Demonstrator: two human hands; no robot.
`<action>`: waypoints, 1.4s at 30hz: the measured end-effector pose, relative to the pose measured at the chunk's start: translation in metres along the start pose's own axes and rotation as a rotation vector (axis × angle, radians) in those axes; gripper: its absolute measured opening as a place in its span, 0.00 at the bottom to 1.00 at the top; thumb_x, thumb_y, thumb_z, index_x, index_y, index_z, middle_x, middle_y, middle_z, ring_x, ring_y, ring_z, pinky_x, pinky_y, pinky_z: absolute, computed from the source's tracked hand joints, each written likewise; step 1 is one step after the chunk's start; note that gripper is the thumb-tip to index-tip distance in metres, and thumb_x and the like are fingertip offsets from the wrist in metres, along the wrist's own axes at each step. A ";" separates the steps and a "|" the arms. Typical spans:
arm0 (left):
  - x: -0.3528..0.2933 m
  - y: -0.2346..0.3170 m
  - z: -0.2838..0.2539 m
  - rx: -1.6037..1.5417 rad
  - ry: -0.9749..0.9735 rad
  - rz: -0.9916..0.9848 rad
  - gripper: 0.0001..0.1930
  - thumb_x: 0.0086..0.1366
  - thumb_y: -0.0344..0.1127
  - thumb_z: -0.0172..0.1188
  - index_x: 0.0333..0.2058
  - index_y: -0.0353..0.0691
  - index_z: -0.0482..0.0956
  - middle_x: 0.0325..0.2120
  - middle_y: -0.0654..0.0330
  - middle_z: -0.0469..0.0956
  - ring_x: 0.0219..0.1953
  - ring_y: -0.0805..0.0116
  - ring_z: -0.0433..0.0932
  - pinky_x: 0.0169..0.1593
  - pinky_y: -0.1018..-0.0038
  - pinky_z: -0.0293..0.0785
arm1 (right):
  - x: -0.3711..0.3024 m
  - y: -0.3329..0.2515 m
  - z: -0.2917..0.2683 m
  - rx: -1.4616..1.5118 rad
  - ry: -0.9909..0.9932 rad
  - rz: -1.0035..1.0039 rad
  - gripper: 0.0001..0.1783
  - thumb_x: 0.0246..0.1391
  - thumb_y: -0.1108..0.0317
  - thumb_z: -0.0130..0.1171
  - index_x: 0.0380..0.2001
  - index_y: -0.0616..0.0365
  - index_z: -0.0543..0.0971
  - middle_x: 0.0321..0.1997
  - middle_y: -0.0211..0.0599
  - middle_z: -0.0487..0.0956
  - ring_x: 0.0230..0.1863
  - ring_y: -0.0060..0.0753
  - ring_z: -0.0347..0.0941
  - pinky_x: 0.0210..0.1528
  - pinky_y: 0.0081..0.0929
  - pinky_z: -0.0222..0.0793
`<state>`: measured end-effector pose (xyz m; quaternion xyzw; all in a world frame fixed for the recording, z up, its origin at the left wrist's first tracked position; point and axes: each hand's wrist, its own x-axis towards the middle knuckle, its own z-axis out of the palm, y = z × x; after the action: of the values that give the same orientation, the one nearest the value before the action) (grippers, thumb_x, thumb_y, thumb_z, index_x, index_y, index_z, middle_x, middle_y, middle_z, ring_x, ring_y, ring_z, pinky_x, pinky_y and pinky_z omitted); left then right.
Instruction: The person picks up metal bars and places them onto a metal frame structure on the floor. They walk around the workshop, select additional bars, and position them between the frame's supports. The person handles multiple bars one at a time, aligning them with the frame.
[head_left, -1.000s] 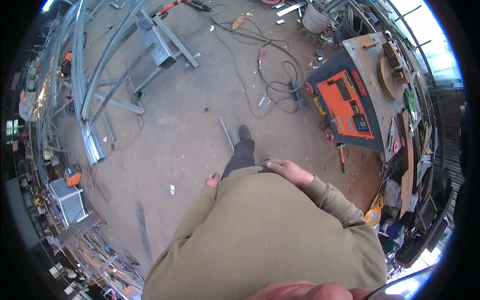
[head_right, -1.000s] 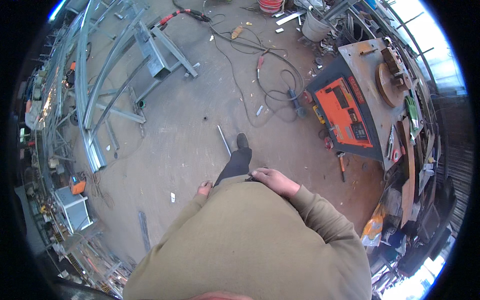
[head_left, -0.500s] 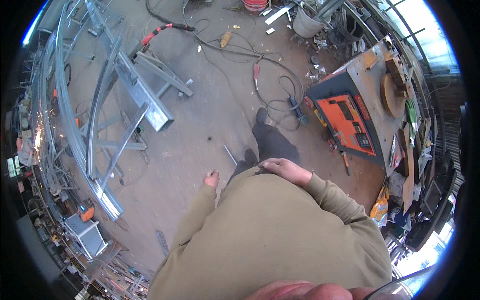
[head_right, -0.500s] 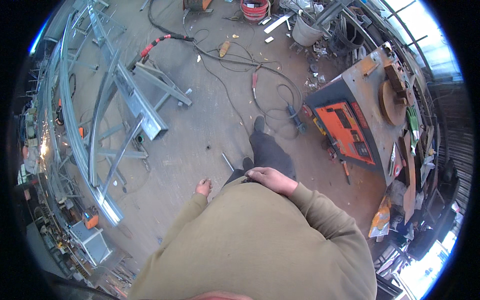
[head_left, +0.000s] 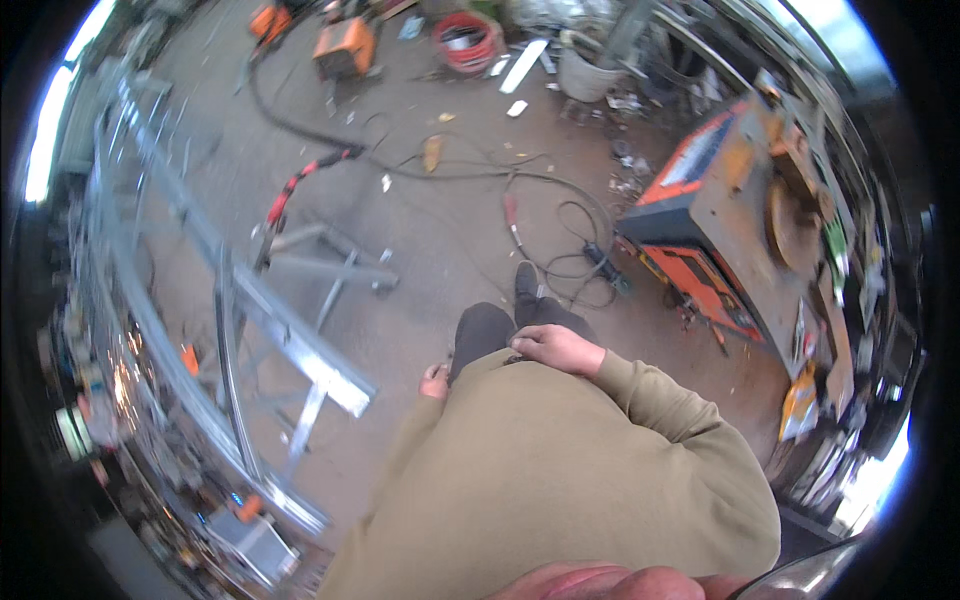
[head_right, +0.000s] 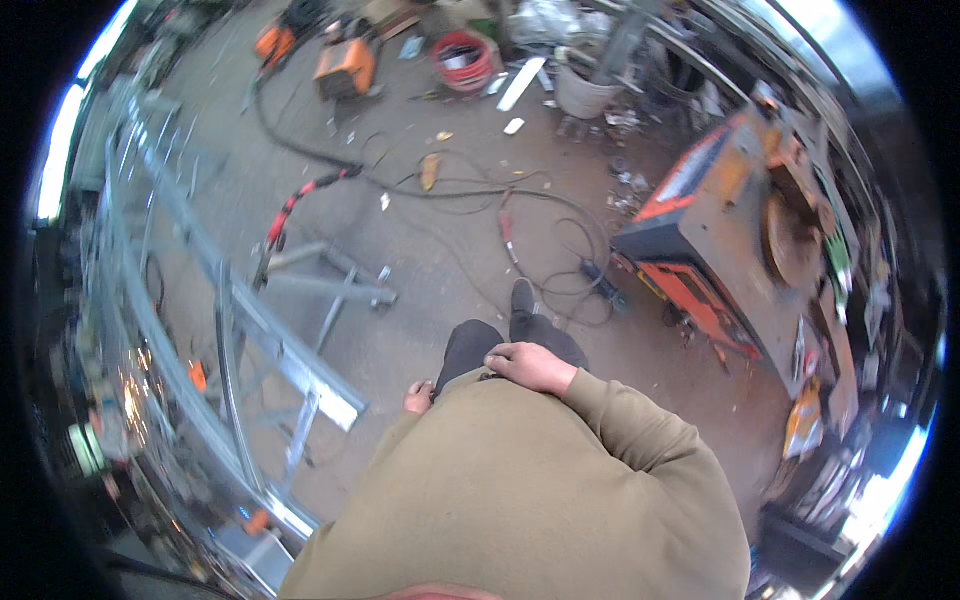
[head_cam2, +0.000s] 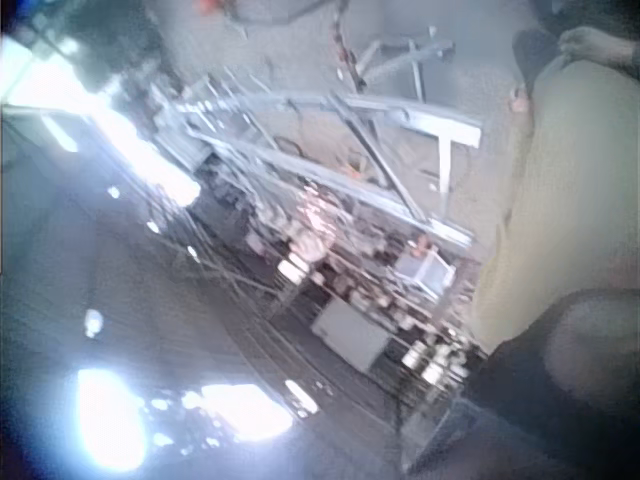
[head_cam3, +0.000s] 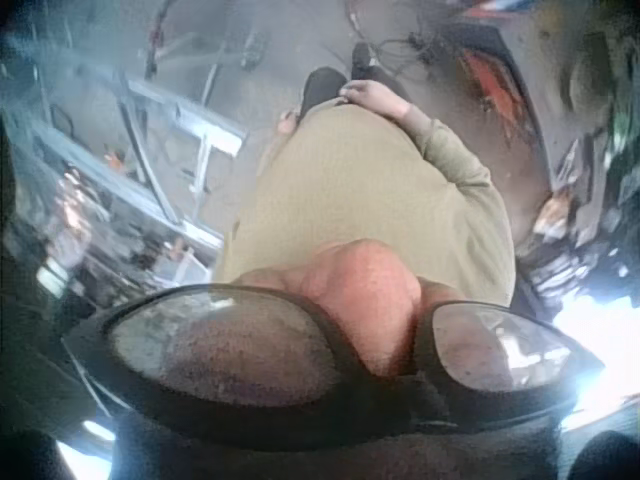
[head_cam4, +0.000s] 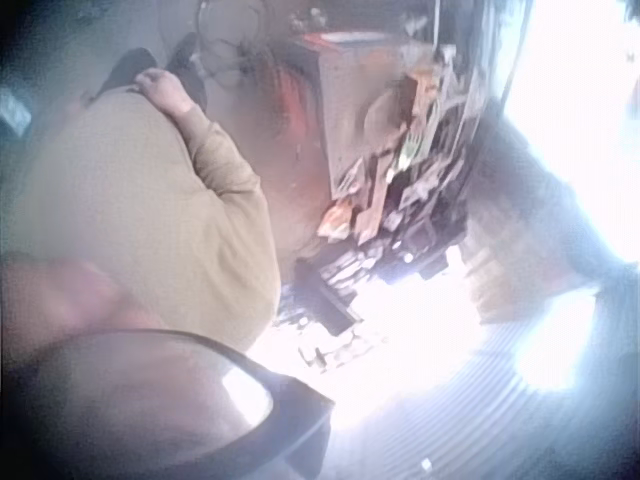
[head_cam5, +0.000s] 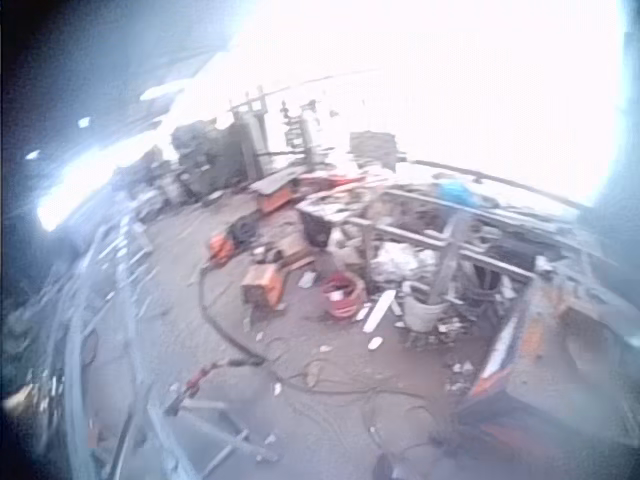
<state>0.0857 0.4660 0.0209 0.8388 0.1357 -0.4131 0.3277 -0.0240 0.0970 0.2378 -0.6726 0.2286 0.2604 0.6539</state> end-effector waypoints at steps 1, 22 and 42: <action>0.014 0.016 0.001 0.061 0.003 0.079 0.18 0.68 0.45 0.61 0.48 0.37 0.80 0.36 0.60 0.83 0.38 0.72 0.80 0.41 0.72 0.76 | -0.001 -0.001 -0.007 0.007 0.037 0.026 0.23 0.68 0.51 0.50 0.51 0.59 0.80 0.47 0.46 0.83 0.50 0.44 0.78 0.54 0.37 0.71; 0.149 0.345 0.116 1.190 -0.815 0.191 0.10 0.70 0.37 0.57 0.44 0.39 0.74 0.31 0.59 0.76 0.30 0.66 0.74 0.30 0.69 0.71 | -0.085 0.064 0.191 1.109 1.405 0.204 0.26 0.65 0.48 0.50 0.53 0.57 0.79 0.48 0.47 0.83 0.50 0.45 0.80 0.53 0.39 0.72; -0.459 -0.168 0.446 1.811 -1.857 0.931 0.14 0.70 0.39 0.58 0.45 0.34 0.79 0.37 0.58 0.81 0.36 0.74 0.78 0.36 0.77 0.74 | -0.206 0.233 0.590 2.158 2.390 0.019 0.25 0.64 0.51 0.53 0.53 0.59 0.78 0.43 0.39 0.83 0.42 0.34 0.79 0.48 0.33 0.74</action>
<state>-0.5529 0.3169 0.1080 0.1439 -0.7351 -0.6129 -0.2514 -0.3620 0.6701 0.1892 -0.2725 -0.6543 0.6583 -0.2536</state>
